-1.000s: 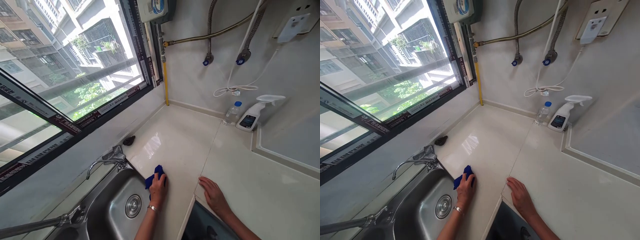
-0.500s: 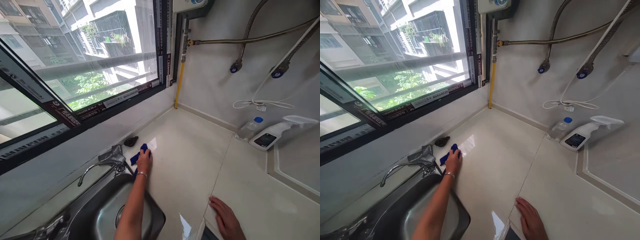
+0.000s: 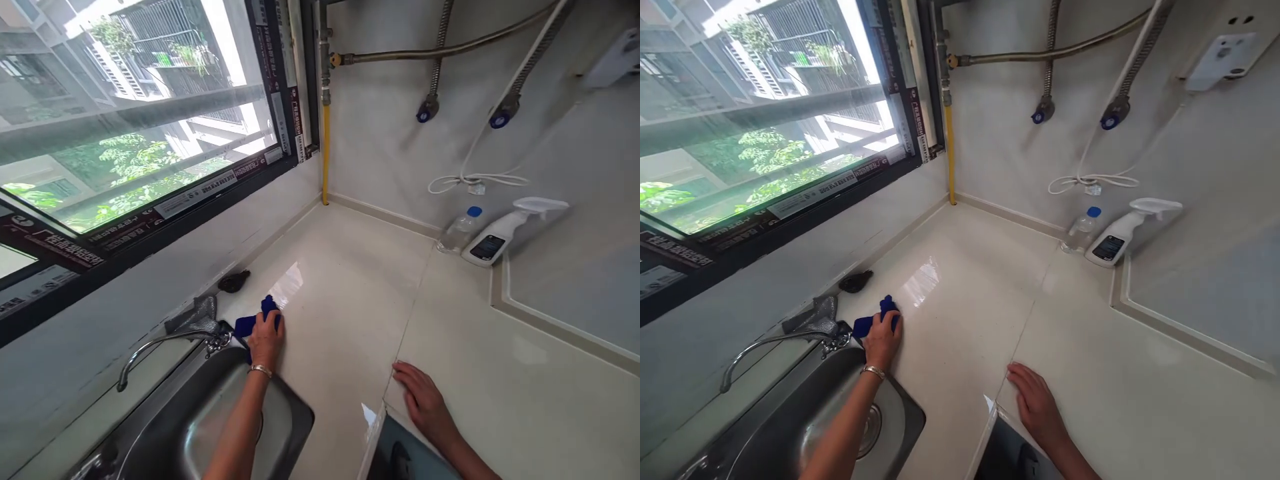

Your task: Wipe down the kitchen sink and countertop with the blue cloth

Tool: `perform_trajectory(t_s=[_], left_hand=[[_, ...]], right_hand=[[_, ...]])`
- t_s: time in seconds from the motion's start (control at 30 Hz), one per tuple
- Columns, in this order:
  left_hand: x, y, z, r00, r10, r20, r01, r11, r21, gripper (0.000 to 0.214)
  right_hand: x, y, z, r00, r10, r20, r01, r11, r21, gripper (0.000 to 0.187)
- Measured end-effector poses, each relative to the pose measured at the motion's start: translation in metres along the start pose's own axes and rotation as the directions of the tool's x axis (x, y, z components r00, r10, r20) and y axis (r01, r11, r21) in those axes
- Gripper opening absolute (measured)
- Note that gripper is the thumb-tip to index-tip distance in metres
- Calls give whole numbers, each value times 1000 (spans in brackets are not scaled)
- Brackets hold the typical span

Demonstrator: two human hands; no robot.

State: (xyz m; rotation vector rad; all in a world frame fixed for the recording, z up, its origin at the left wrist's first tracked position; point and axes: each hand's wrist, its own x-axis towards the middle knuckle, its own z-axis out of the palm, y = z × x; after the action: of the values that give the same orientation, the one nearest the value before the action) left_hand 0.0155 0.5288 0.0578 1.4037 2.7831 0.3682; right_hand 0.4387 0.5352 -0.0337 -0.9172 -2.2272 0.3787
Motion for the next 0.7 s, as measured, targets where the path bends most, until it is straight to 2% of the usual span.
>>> perform_trajectory(t_s=[0.1,0.2,0.33,0.4,0.47,0.53,0.57,0.63,0.7], left_hand=[[-37,41,12,988,144,52,-143,989,-32,32],[-74,85,24,956,279,90,-273,959,-73,30],[-125,141,35,891,439,115,-427,897,-111,31],[-148,162,38,850,507,146,-489,861,-140,34],[-164,173,39,803,564,195,-530,824,-200,45],[-171,174,38,760,609,227,-542,787,-293,66],[-171,172,36,755,615,229,-529,777,-341,75],[-165,163,30,776,588,227,-465,778,-422,85],[-155,151,23,839,501,210,-357,801,-481,80]], right_hand=[[5,-4,1,1000,14,-12,-14,1000,27,49],[10,-7,4,999,15,-33,-13,999,46,52],[16,-9,9,999,12,-51,-9,998,58,56],[18,-9,10,998,16,-67,-12,998,61,57],[21,-7,12,995,20,-97,-13,997,74,55],[24,-4,12,991,18,-131,-5,995,97,47],[25,-2,13,989,15,-144,0,994,107,44],[27,0,13,988,15,-156,4,992,123,41],[27,1,14,987,27,-161,-5,990,140,43]])
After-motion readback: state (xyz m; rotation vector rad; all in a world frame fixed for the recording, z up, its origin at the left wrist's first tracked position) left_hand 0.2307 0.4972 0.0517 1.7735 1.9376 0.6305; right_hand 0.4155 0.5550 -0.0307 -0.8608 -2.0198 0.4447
